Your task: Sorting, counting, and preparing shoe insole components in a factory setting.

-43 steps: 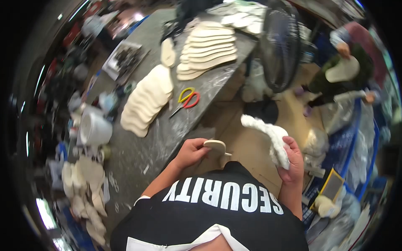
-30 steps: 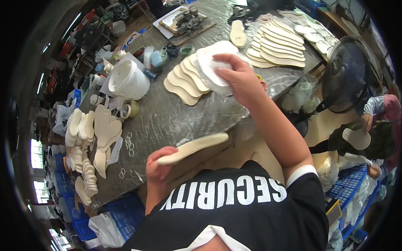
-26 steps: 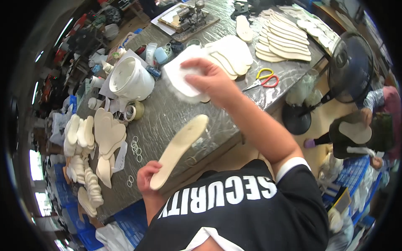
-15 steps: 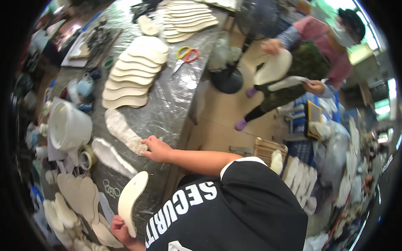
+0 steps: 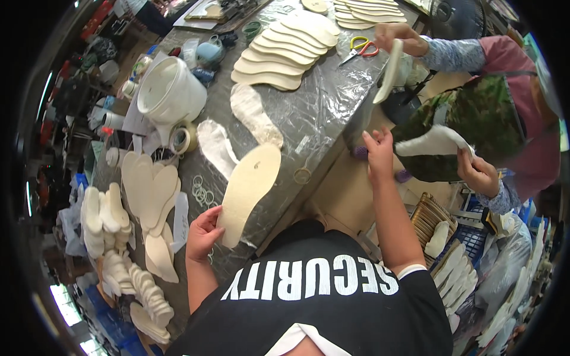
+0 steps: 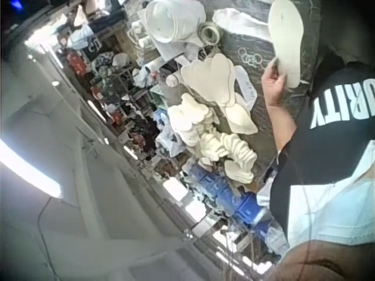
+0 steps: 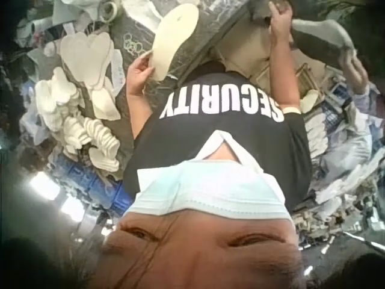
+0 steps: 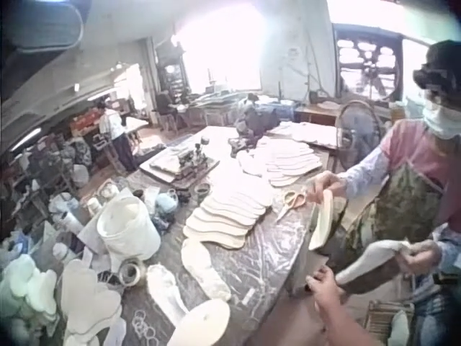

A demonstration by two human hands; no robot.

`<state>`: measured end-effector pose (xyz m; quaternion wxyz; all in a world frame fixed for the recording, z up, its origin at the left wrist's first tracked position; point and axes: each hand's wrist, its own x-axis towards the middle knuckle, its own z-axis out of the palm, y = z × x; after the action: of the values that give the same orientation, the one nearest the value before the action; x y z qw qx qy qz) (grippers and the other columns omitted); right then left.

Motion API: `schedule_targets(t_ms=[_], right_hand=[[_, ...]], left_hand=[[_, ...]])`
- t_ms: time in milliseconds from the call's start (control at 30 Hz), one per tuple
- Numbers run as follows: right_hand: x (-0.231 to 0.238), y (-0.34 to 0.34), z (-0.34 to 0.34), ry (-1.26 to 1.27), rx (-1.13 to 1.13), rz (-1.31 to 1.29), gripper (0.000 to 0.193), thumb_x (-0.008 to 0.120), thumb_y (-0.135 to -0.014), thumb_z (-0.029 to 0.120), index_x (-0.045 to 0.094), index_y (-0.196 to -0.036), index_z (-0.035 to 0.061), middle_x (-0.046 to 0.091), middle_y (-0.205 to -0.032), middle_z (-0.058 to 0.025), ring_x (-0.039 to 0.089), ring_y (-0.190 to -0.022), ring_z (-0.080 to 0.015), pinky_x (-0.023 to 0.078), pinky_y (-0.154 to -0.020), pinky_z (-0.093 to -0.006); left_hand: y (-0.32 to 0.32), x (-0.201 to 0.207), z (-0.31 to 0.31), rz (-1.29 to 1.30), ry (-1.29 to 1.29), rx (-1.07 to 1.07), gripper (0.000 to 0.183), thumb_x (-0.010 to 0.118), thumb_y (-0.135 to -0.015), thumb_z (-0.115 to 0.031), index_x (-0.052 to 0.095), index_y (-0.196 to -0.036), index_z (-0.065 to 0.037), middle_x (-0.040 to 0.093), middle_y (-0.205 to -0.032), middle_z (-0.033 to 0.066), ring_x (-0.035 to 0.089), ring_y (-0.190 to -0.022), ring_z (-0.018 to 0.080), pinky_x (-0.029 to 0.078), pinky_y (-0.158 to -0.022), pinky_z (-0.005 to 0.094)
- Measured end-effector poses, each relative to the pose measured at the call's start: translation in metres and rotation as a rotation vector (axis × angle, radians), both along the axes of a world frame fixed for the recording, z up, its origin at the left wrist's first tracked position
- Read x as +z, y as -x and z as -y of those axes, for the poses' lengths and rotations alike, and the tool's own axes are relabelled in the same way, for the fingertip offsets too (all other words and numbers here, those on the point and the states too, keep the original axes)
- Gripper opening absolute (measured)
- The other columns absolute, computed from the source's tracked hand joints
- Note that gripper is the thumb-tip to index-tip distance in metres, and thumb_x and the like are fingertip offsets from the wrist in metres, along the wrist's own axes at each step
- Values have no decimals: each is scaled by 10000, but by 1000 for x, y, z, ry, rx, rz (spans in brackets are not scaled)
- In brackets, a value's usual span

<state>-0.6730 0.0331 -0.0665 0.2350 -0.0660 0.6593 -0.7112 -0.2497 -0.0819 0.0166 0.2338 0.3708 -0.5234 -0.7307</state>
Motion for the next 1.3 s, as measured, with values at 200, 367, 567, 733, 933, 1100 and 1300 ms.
schedule_targets(t_ms=[200, 367, 567, 733, 933, 1100, 1300], right_hand=[[15, -40, 19, 38, 189, -76, 787, 712, -779, 149, 217, -1382, 41, 350, -1302, -174, 416, -1130, -208, 359, -945, -314], [26, -102, 22, -66, 269, -344, 1012, 801, -660, 215, 146, -1418, 78, 273, -1399, -170, 316, -1263, -278, 255, -1044, -375], [68, -188, 39, 172, 487, -778, 925, 737, -667, 142, 181, -1396, 20, 336, -1349, -176, 347, -1249, -301, 267, -1041, -377], [69, -262, 36, 265, 762, -564, 568, 473, -851, 79, 254, -1365, -23, 396, -1336, -154, 385, -1244, -305, 306, -1027, -399], [78, -366, 16, 670, 860, 690, 574, 411, -852, 190, 253, -1359, -29, 380, -1342, -212, 394, -1216, -423, 292, -1030, -526], [45, -413, 1, 438, 875, 962, 591, 398, -829, 193, 256, -1354, -38, 412, -1306, -226, 393, -1211, -442, 285, -1031, -540], [3, -420, -17, 339, 753, 1224, 514, 361, -826, 81, 300, -1325, -25, 427, -1299, -204, 412, -1213, -356, 283, -1044, -513]], left_hand=[[-130, -40, -32, 43, -185, 51, 562, 535, -662, 121, 484, -1217, 49, 583, -1151, 135, 569, -1050, 207, 424, -926, 322], [-226, -48, -61, 448, -196, 165, 609, 475, -611, 140, 490, -1215, 58, 589, -1144, 131, 568, -1061, 199, 432, -919, 309], [-291, -59, -73, 827, -156, 135, 495, 397, -613, 143, 577, -1068, 66, 655, -952, 110, 627, -862, 163, 462, -799, 263], [-338, -70, -80, 862, -152, 107, 451, 376, -633, 130, 591, -1023, 58, 655, -901, 100, 618, -815, 150, 462, -763, 260], [-377, -59, -107, 789, -156, 242, 400, 395, -680, 109, 590, -1024, 54, 652, -906, 86, 614, -820, 142, 466, -764, 261], [-394, -70, -118, 612, -114, 402, 242, 518, -788, 33, 604, -1014, 28, 648, -917, 57, 602, -831, 115, 467, -753, 246], [-363, -71, -101, 524, -92, 351, 266, 499, -814, 10, 595, -1061, 33, 645, -945, 57, 594, -851, 111, 460, -770, 243]])
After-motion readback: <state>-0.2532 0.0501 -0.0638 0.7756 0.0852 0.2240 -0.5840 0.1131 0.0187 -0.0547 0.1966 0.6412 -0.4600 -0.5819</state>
